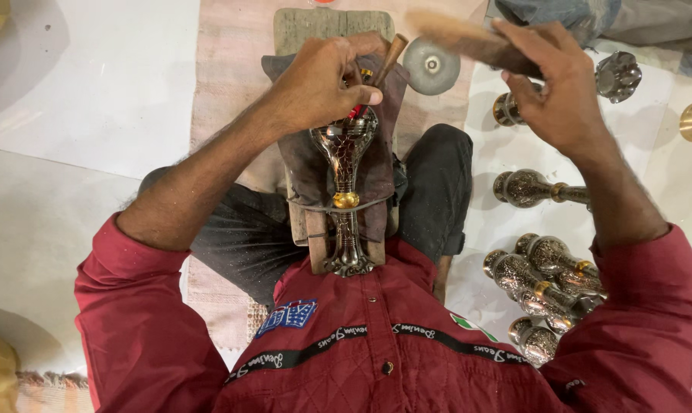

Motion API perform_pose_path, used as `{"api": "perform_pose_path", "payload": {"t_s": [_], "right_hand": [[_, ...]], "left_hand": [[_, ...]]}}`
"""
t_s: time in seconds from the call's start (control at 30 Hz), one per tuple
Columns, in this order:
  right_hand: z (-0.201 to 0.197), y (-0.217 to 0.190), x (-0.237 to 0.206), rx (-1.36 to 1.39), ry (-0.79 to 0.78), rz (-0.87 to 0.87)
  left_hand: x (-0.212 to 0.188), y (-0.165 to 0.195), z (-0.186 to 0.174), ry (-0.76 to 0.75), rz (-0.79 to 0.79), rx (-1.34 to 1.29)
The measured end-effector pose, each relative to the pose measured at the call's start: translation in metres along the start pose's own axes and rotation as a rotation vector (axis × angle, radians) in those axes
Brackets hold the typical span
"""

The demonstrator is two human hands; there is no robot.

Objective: The person sits cross-legged on the floor holding a brass vase steady with one hand while striking a small chisel against its surface with a wooden mallet, working patterned decoration into the metal. Finished and in-progress vases lie on the floor around them.

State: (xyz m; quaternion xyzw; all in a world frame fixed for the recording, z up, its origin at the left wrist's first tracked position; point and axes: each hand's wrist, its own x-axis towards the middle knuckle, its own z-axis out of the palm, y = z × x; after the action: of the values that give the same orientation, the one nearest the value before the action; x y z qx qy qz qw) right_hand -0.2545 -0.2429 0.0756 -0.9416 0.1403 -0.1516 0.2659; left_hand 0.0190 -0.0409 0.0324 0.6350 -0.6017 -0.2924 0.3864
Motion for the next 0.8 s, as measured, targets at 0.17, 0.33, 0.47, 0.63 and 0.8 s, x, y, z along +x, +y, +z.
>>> {"api": "perform_pose_path", "payload": {"t_s": [0.17, 0.33, 0.47, 0.63, 0.8], "right_hand": [[-0.001, 0.007, -0.01, -0.355, 0.002, -0.124], [0.004, 0.011, -0.013, 0.048, -0.008, 0.107], [0.008, 0.013, -0.013, 0.036, 0.059, -0.058], [0.008, 0.013, -0.013, -0.001, 0.018, 0.073], [0.008, 0.004, -0.01, 0.012, 0.023, 0.244]], "left_hand": [[0.0, 0.002, -0.003, -0.051, -0.07, -0.018], [0.001, 0.003, -0.005, -0.045, 0.003, -0.02], [0.003, 0.0, -0.007, -0.07, -0.032, 0.013], [0.005, -0.003, -0.006, -0.061, 0.07, 0.006], [0.007, -0.007, -0.006, -0.111, 0.057, -0.023]]}}
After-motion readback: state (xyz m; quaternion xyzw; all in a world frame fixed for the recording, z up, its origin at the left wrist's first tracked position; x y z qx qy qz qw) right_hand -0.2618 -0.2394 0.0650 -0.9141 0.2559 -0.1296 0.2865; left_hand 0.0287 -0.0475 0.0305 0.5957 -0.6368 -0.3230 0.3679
